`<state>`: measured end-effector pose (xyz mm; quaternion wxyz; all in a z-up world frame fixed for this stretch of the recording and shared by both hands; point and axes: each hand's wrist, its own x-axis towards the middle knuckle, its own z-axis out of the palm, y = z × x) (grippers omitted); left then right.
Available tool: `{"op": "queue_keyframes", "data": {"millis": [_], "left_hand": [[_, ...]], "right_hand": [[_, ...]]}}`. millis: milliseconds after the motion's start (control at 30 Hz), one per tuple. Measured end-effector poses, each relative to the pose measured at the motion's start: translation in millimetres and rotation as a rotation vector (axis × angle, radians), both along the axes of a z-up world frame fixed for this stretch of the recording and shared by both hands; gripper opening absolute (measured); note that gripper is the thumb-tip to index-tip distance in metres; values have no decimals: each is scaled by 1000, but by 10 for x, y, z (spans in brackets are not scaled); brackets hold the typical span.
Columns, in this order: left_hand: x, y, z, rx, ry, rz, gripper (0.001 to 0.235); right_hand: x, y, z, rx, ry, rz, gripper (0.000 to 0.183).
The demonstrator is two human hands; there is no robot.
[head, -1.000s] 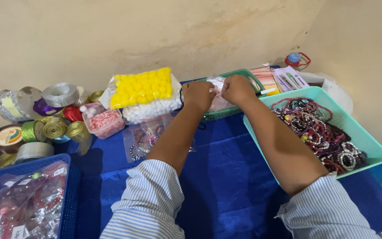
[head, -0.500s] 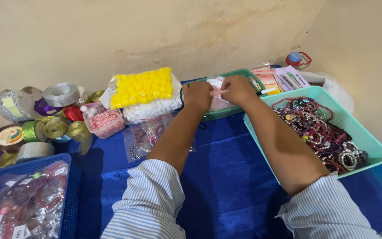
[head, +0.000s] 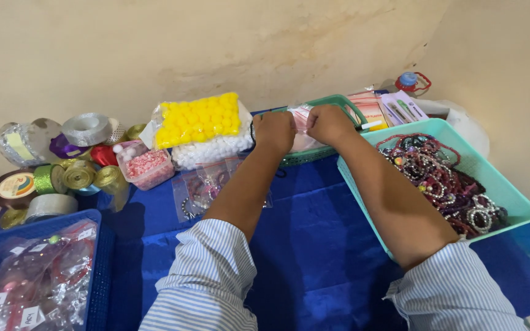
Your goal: Packing handmade bracelets into small plastic zip-lock bags.
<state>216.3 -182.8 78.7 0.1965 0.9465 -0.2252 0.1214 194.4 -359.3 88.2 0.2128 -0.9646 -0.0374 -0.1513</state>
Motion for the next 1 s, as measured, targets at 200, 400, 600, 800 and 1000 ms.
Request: {"op": "queue_keyframes", "data": {"millis": [200, 400, 600, 800, 1000], "left_hand": [[71, 89, -30, -20, -131, -12, 17], [-292, 396, 319, -59, -161, -45, 16], [-705, 736, 563, -119, -160, -84, 15], [-1118, 1038, 638, -130, -189, -132, 12], [-1502, 1358, 570, -50, -134, -91, 14]], "right_hand": [[-70, 67, 215, 9, 42, -16, 7], [-398, 250, 542, 41, 9, 57, 11], [-772, 488, 754, 47, -4, 135, 12], [-1126, 678, 719, 31, -49, 272, 13], [-1490, 939, 590, 59, 11, 332, 15]]}}
